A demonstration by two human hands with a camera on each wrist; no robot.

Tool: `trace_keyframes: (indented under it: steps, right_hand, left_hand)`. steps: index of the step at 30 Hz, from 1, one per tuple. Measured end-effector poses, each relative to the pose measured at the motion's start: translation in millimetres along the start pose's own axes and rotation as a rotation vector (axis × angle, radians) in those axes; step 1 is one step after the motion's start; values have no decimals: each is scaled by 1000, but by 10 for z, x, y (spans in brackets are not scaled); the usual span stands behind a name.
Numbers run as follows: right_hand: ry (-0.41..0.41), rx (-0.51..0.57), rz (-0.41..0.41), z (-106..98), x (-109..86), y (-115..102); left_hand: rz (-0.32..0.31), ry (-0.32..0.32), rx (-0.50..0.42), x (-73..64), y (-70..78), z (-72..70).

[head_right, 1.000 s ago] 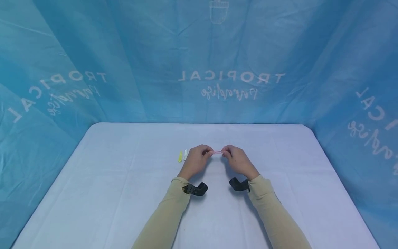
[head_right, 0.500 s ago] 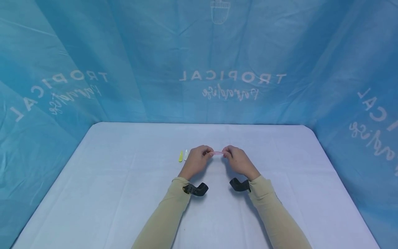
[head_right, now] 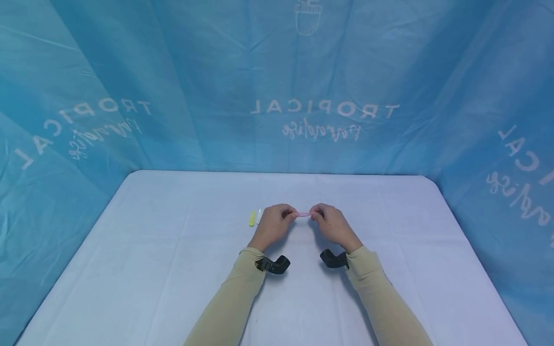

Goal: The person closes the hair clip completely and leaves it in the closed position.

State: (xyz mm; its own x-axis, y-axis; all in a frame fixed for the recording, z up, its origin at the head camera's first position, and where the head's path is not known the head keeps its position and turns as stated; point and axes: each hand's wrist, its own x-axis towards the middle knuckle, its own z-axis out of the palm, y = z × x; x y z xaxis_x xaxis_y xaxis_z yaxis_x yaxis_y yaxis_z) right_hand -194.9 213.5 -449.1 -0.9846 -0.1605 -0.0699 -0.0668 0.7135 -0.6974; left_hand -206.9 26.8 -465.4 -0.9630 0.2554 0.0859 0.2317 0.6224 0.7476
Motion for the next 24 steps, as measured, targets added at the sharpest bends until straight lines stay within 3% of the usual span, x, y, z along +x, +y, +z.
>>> trace_keyframes:
  steps: [6,24]
  right_hand:
    - [40,-7,26,22,-8,8]
    - [103,-10,-21,15,-2,19]
  left_hand:
    - [-25,-20,17,-7,2,-6]
    - [30,-44,-2,3,-6,-54]
